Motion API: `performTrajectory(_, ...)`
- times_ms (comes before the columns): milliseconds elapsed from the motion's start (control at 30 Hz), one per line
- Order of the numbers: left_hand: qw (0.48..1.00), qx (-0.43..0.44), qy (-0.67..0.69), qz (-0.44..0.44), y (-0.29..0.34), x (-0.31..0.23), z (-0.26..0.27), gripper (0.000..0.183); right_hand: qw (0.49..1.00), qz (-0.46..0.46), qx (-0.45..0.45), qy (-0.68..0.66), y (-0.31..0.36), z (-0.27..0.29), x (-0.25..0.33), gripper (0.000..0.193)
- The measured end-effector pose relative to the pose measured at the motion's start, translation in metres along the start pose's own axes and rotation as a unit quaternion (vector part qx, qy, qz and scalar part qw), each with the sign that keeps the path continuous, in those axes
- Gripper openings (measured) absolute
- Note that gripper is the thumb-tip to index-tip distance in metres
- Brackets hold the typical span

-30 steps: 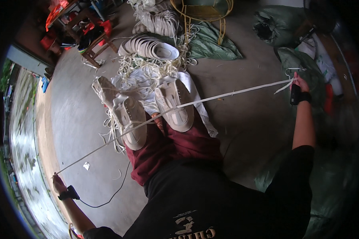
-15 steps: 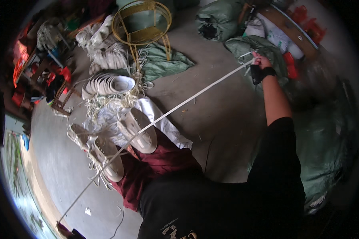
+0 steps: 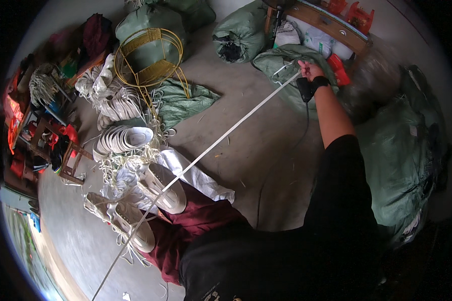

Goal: The recorder is lacing a pair of white sneakers while sitting on the floor in a warehouse-like environment.

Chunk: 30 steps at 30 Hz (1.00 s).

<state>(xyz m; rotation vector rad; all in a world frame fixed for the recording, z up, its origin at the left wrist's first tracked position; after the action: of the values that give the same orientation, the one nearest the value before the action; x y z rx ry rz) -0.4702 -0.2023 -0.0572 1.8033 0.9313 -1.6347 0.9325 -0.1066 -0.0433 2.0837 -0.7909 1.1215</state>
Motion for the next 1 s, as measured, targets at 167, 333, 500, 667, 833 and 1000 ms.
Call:
performTrajectory(167, 1.0, 0.022, 0.007, 0.002, -0.002, 0.005, -0.031, 0.055, 1.0, 0.02, 0.015, 0.018, 0.003, 0.027, 0.029, 0.01)
performTrajectory(333, 0.999, 0.031, 0.018, -0.015, -0.003, -0.013, -0.043, 0.054, 0.997, 0.061, -0.006, 0.048, 0.001, 0.044, 0.046, 0.012)
performTrajectory(500, 0.999, 0.035, 0.017, -0.02, 0.0, -0.02, -0.046, 0.054, 0.994, 0.093, 0.023, 0.061, 0.004, 0.041, 0.051, 0.013)
performTrajectory(667, 0.999, 0.031, 0.015, -0.033, -0.004, -0.038, -0.034, 0.053, 0.991, 0.119, 0.027, 0.058, 0.02, 0.026, 0.058, 0.015)
performTrajectory(833, 0.999, -0.009, -0.01, -0.051, 0.001, -0.073, 0.034, 0.053, 0.982, 0.174, 0.043, 0.054, 0.045, -0.03, 0.059, 0.019)
performTrajectory(1000, 0.993, -0.072, -0.041, -0.078, 0.011, -0.127, 0.143, 0.052, 0.971, 0.226, 0.068, 0.039, 0.068, -0.08, 0.077, 0.026)
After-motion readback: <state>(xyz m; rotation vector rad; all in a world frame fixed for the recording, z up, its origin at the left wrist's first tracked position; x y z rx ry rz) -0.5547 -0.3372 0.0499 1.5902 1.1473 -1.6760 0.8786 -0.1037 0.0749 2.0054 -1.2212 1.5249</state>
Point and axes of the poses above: each hand's wrist, its own y-axis away from the middle knuckle, its own z-axis out of the back of the hand, x = y × z, the point moved 9 cm from there along -y, towards the middle knuckle, and after that the axes turned 4 degrees about z, right-handed, at the moved point
